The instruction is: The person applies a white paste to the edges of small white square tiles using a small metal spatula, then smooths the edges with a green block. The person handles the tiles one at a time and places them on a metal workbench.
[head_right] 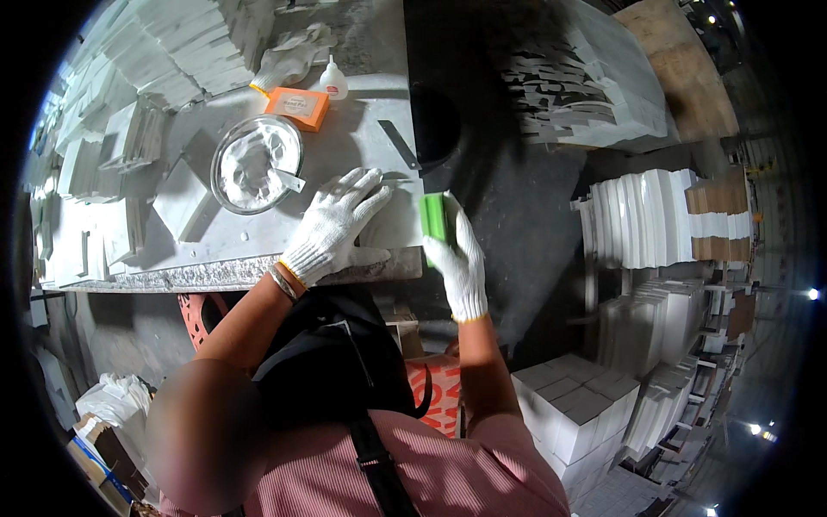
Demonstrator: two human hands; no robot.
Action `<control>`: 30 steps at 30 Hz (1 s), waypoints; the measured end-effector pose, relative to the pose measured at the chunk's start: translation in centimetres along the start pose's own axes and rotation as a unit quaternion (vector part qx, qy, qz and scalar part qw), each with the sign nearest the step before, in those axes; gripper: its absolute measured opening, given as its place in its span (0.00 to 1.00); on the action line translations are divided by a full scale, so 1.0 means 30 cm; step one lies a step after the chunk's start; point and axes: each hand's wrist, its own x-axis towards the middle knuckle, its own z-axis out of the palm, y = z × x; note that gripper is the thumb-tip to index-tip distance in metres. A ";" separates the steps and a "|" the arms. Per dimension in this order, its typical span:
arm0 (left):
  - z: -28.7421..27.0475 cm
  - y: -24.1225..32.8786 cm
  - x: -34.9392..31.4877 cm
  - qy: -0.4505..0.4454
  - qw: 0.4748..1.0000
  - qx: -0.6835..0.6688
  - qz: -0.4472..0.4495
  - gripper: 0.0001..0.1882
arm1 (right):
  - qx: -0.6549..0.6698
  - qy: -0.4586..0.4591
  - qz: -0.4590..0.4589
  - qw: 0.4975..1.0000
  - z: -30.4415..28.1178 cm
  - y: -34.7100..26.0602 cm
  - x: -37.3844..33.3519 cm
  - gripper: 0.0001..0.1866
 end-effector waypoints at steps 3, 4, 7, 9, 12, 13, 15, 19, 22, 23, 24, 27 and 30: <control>0.005 0.004 0.001 0.004 1.000 0.000 0.002 0.49 | -0.121 0.029 -0.067 0.990 0.005 0.062 0.003 0.33; 0.014 0.005 -0.003 0.003 1.000 -0.006 0.000 0.48 | -0.092 0.032 -0.026 0.995 0.000 0.078 0.013 0.33; 0.015 -0.002 0.003 0.005 1.000 -0.011 0.006 0.47 | 0.092 0.003 0.074 0.993 -0.013 0.075 0.047 0.33; 0.017 -0.001 -0.004 0.004 1.000 -0.007 0.000 0.47 | 0.082 0.003 0.065 0.994 -0.004 0.026 0.020 0.33; 0.049 -0.021 -0.010 0.016 0.998 0.056 0.012 0.48 | -0.071 -0.008 -0.050 0.996 0.013 0.003 -0.020 0.35; 0.057 -0.027 -0.016 0.024 0.996 0.085 0.018 0.48 | -0.064 -0.004 -0.049 0.997 0.021 0.017 -0.018 0.35; 0.024 -0.013 -0.006 0.007 1.000 0.020 0.010 0.48 | 0.044 0.000 0.047 0.998 0.011 0.034 0.038 0.34; -0.011 0.015 0.009 -0.013 1.000 -0.006 0.004 0.49 | 0.138 -0.036 0.025 0.989 -0.027 0.201 0.088 0.34; 0.004 0.028 -0.002 0.028 0.999 -0.004 -0.021 0.49 | 0.177 0.053 0.088 0.979 -0.020 0.197 0.056 0.31; 0.005 0.050 -0.001 0.029 0.999 -0.003 -0.038 0.49 | 0.187 0.084 0.096 0.974 -0.022 0.192 0.039 0.30; 0.019 0.080 -0.003 0.068 0.996 0.021 -0.060 0.51 | 0.205 0.108 0.135 0.963 -0.030 0.180 0.020 0.30; -0.012 0.153 0.003 -0.020 0.989 0.039 -0.138 0.53 | 0.238 0.120 0.084 0.960 -0.047 0.168 0.004 0.30; -0.039 0.136 -0.010 -0.036 0.993 0.008 -0.109 0.52 | 0.259 0.102 0.053 0.959 -0.034 0.128 -0.005 0.30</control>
